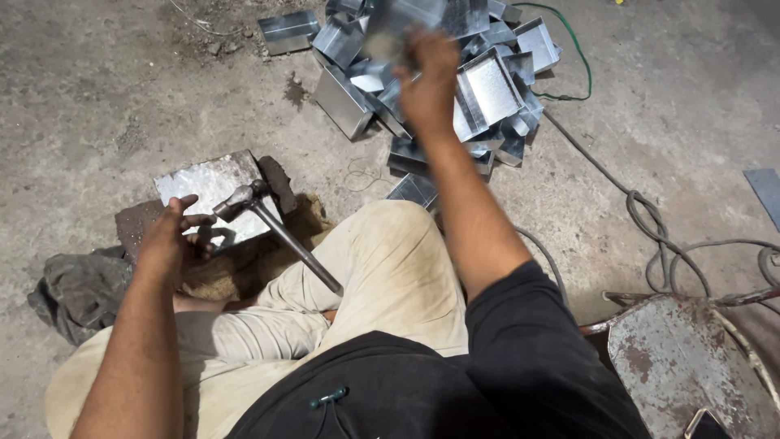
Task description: The person sits on the floor and repeatedly hammers small rectangular metal pieces placed on a brick. They pick up a piece, position it, strike it with a hammer, and then place it aside. The process is repeated for multiple metal pieces.
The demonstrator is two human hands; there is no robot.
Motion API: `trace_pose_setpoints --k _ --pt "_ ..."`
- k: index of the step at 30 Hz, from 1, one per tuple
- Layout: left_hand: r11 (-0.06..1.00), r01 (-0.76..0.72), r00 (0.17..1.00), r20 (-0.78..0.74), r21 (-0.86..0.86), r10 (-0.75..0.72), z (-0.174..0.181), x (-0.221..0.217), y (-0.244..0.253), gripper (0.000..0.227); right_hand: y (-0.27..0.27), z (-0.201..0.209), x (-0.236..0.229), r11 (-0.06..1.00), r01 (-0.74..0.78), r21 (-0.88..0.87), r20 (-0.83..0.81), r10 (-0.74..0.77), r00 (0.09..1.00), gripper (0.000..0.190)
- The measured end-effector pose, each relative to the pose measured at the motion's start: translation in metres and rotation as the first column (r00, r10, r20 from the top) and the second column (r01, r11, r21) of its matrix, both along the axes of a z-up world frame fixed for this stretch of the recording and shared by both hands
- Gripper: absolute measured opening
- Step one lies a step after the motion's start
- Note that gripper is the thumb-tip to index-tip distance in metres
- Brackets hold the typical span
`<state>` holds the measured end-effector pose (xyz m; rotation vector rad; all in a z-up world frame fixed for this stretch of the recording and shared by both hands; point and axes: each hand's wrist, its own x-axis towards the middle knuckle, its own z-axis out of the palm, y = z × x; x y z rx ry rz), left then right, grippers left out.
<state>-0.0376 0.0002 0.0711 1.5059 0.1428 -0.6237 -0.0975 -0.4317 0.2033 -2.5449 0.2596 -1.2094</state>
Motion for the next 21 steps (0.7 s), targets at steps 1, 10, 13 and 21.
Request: trace_pose_setpoints --k 1,10,13,21 --pt "1.0 -0.004 0.999 0.039 0.026 0.003 -0.003 0.004 0.0 0.061 -0.019 0.007 0.006 0.99 0.051 -0.132 0.163 -0.029 0.986 0.066" --pt "0.99 -0.007 0.947 0.319 0.142 -0.039 -0.043 0.026 0.02 0.045 0.142 -0.136 -0.025 0.749 -0.039 0.661 -0.362 0.364 0.858 0.06" --pt "0.988 -0.047 0.929 0.371 0.146 -0.011 -0.042 0.029 0.036 0.042 0.171 -0.157 -0.042 0.764 -0.392 0.512 -0.328 0.596 0.733 0.048" --pt "0.969 -0.233 0.91 0.37 0.087 0.186 -0.02 0.022 0.094 0.04 0.168 -0.217 -0.027 0.791 -0.471 0.39 -0.282 0.59 0.757 0.043"
